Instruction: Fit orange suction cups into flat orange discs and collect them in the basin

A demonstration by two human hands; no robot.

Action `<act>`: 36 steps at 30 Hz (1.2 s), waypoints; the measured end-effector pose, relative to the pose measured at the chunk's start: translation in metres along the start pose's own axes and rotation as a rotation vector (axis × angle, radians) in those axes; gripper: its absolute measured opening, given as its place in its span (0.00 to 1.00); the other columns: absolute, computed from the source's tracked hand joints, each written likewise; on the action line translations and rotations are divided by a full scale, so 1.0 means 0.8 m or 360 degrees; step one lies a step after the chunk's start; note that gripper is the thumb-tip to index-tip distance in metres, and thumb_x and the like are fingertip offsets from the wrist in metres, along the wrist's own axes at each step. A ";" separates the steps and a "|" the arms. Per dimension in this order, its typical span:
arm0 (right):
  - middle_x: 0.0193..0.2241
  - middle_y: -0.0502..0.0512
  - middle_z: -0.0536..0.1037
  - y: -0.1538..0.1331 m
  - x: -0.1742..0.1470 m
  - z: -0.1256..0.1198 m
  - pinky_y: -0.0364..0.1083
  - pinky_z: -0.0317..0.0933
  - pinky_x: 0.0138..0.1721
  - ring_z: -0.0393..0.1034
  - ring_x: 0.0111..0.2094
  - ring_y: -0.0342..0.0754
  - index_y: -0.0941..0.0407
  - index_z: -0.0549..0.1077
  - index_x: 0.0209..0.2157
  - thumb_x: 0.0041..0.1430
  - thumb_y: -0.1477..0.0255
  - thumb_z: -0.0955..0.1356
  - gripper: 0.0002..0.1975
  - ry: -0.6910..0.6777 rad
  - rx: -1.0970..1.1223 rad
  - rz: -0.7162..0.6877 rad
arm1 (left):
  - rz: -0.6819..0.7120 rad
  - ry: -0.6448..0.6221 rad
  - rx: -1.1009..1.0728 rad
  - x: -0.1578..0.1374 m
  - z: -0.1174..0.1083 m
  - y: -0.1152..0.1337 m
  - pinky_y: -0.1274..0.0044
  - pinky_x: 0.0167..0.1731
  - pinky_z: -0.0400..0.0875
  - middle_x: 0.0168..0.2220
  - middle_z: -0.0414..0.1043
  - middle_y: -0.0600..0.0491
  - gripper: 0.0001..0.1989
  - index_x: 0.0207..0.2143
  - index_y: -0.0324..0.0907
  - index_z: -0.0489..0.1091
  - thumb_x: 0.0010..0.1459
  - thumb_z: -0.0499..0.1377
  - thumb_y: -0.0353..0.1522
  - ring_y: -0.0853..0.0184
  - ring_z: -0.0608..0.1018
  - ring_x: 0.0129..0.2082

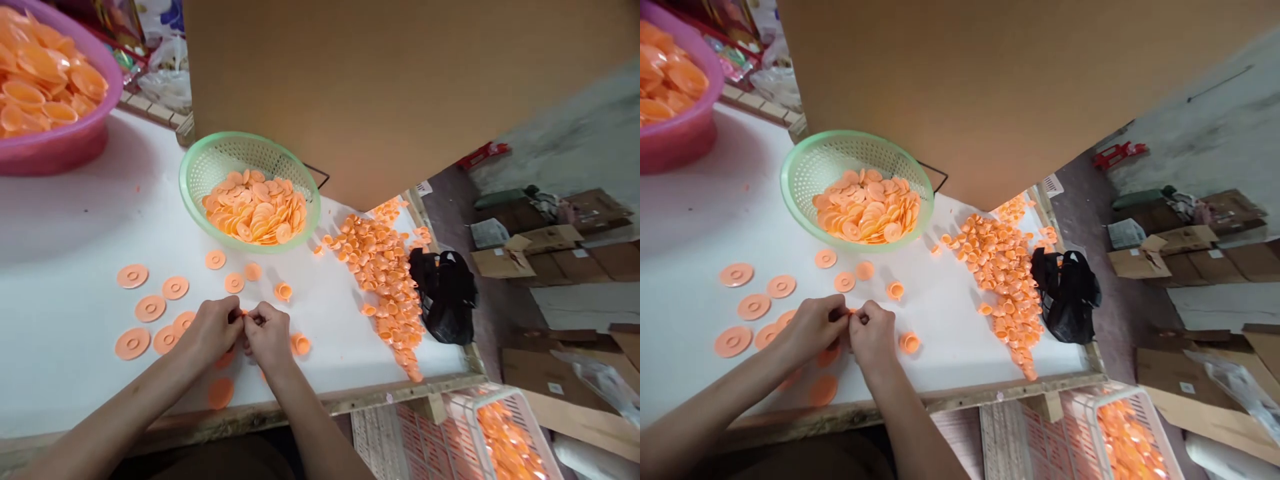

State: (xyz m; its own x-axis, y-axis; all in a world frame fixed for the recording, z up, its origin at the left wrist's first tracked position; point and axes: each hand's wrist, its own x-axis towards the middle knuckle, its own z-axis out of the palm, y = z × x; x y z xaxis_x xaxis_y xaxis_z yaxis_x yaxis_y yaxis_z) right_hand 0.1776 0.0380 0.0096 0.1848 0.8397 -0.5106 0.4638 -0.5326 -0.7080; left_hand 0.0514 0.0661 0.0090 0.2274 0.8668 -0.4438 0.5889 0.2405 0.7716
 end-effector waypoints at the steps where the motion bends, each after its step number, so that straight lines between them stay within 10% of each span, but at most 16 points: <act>1: 0.14 0.45 0.67 -0.002 0.002 -0.007 0.39 0.59 0.14 0.64 0.14 0.42 0.55 0.66 0.22 0.50 0.70 0.66 0.06 -0.0106 0.0020 0.0030 | 0.0014 -0.0010 0.0036 -0.001 0.002 -0.002 0.80 0.23 0.58 0.15 0.66 0.59 0.09 0.21 0.42 0.59 0.53 0.52 0.26 0.71 0.71 0.18; 4: 0.16 0.47 0.70 -0.014 0.022 -0.056 0.41 0.58 0.14 0.62 0.13 0.42 0.56 0.71 0.25 0.51 0.66 0.67 0.08 -0.0310 0.0018 -0.0028 | 0.0015 -0.0094 0.0027 -0.010 0.011 -0.001 0.80 0.21 0.56 0.16 0.65 0.59 0.09 0.22 0.42 0.58 0.56 0.49 0.26 0.72 0.69 0.15; 9: 0.26 0.52 0.74 -0.036 0.111 -0.167 0.43 0.64 0.28 0.69 0.26 0.45 0.58 0.74 0.34 0.51 0.61 0.69 0.14 0.0883 -0.0313 -0.0346 | 0.0399 -0.0128 0.0078 -0.021 0.032 0.010 0.78 0.26 0.60 0.23 0.69 0.55 0.14 0.24 0.41 0.66 0.61 0.48 0.30 0.69 0.73 0.24; 12: 0.25 0.54 0.74 -0.045 0.156 -0.189 0.45 0.64 0.33 0.70 0.29 0.48 0.59 0.72 0.30 0.48 0.67 0.70 0.10 0.0898 -0.0365 -0.0324 | 0.0566 0.0255 0.0299 0.007 0.022 0.017 0.74 0.34 0.62 0.34 0.73 0.50 0.13 0.35 0.43 0.73 0.63 0.49 0.30 0.64 0.74 0.35; 15: 0.21 0.53 0.74 -0.050 0.159 -0.172 0.44 0.65 0.28 0.70 0.23 0.46 0.59 0.72 0.28 0.50 0.72 0.66 0.05 0.0680 -0.0290 -0.0288 | 0.0552 0.0562 0.0594 0.047 -0.003 0.022 0.69 0.39 0.60 0.43 0.72 0.45 0.10 0.41 0.41 0.74 0.59 0.55 0.30 0.56 0.71 0.44; 22: 0.22 0.49 0.77 -0.050 0.112 -0.089 0.40 0.64 0.27 0.72 0.24 0.44 0.57 0.76 0.25 0.44 0.73 0.70 0.03 0.0087 -0.0137 -0.0370 | 0.0618 0.0494 0.0571 0.067 -0.004 0.014 0.68 0.38 0.54 0.38 0.72 0.48 0.08 0.34 0.44 0.76 0.57 0.56 0.29 0.59 0.70 0.43; 36: 0.19 0.46 0.72 -0.056 0.108 -0.059 0.41 0.59 0.28 0.67 0.24 0.43 0.56 0.70 0.19 0.43 0.77 0.67 0.04 0.0002 -0.0312 -0.0567 | 0.0303 0.0246 -0.0195 0.079 -0.025 0.029 0.78 0.27 0.61 0.25 0.71 0.54 0.05 0.24 0.39 0.71 0.47 0.56 0.26 0.69 0.71 0.26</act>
State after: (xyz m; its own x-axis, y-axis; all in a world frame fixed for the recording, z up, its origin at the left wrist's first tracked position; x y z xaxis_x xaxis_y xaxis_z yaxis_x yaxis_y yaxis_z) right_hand 0.2139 0.1395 0.0200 -0.0160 0.9683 -0.2495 0.6553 -0.1783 -0.7340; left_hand 0.0638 0.1349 0.0080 0.1984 0.9556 -0.2179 0.4466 0.1098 0.8880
